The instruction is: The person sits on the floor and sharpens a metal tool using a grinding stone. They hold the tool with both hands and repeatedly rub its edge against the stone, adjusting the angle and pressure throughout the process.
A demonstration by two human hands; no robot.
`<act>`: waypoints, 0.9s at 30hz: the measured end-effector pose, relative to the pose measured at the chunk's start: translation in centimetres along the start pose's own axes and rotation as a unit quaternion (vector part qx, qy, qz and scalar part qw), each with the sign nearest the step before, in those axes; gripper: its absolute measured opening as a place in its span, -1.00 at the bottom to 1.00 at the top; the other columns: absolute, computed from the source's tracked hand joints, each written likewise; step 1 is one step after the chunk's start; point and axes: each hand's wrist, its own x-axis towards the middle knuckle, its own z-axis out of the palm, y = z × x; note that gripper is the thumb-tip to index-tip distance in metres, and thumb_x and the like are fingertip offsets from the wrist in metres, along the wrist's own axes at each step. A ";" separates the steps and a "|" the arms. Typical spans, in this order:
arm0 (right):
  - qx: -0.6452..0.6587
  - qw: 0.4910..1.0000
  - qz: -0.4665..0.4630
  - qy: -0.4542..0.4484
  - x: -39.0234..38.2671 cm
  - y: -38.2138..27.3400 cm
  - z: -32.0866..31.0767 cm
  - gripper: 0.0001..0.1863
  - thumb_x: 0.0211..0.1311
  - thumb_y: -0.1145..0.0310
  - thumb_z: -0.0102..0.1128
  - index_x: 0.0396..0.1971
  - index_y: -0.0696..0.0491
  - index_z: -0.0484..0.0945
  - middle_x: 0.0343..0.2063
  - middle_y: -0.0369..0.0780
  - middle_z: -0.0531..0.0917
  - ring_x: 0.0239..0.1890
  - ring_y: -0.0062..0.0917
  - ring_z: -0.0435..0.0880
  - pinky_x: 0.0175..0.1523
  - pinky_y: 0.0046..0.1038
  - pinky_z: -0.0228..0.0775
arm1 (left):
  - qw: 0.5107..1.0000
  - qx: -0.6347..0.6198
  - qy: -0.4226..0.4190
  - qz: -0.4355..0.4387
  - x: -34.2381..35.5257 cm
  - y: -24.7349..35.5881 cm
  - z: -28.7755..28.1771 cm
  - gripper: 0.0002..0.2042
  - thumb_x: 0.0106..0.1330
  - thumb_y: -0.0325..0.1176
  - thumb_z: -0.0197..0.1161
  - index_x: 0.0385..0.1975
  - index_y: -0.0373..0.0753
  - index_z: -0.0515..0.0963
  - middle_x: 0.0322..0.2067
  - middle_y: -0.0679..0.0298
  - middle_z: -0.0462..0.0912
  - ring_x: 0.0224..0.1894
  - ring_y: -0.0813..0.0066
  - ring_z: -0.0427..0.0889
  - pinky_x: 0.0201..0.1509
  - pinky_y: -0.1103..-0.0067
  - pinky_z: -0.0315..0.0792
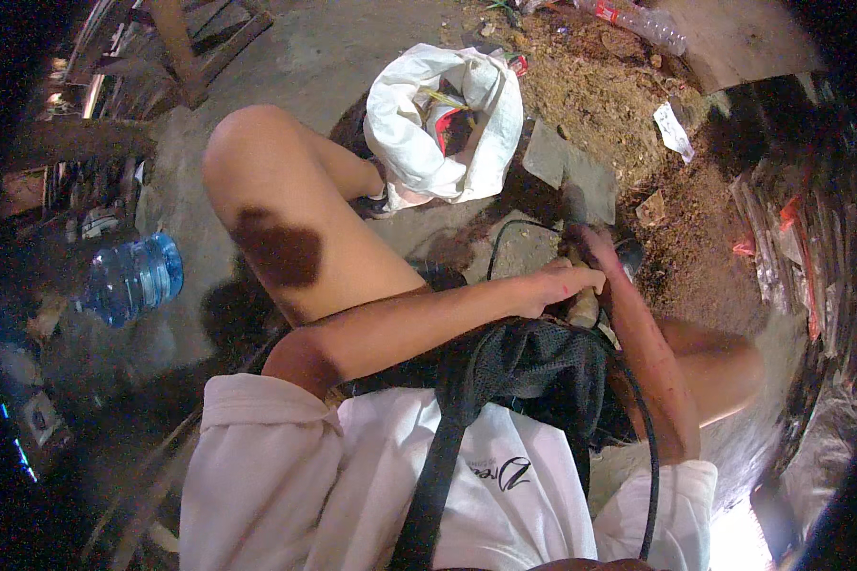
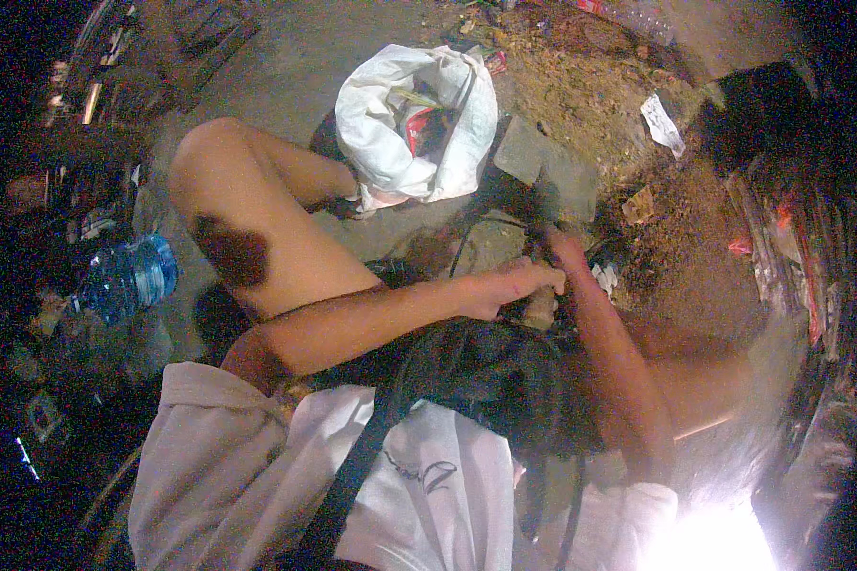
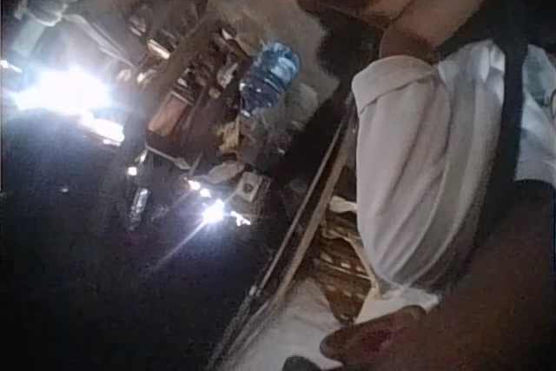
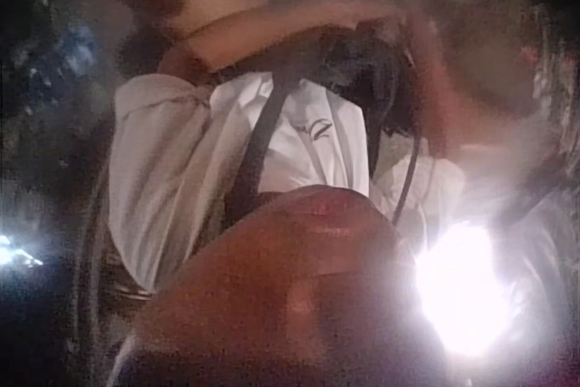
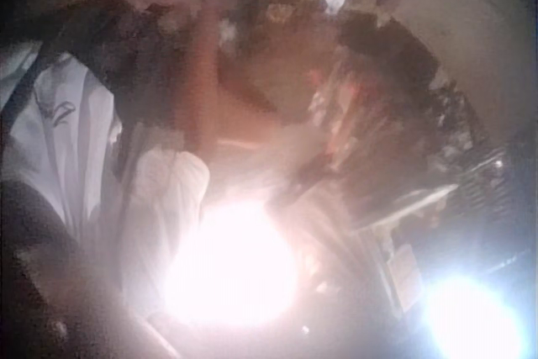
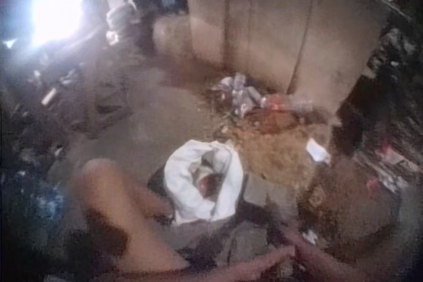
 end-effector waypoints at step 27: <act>-0.091 0.992 -0.002 0.081 8.6 3.3 -0.6 -0.76 0.09 0.27 0.25 -0.42 0.16 0.67 -0.57 -0.26 0.66 -0.63 -0.57 0.55 -0.52 -0.49 0.36 | 0.949 -0.277 0.044 -0.146 4.3 0.1 -1.5 -0.83 0.15 -0.22 0.23 -0.44 -0.16 0.47 -0.53 0.31 0.53 -0.52 0.40 0.57 -0.38 0.45 0.57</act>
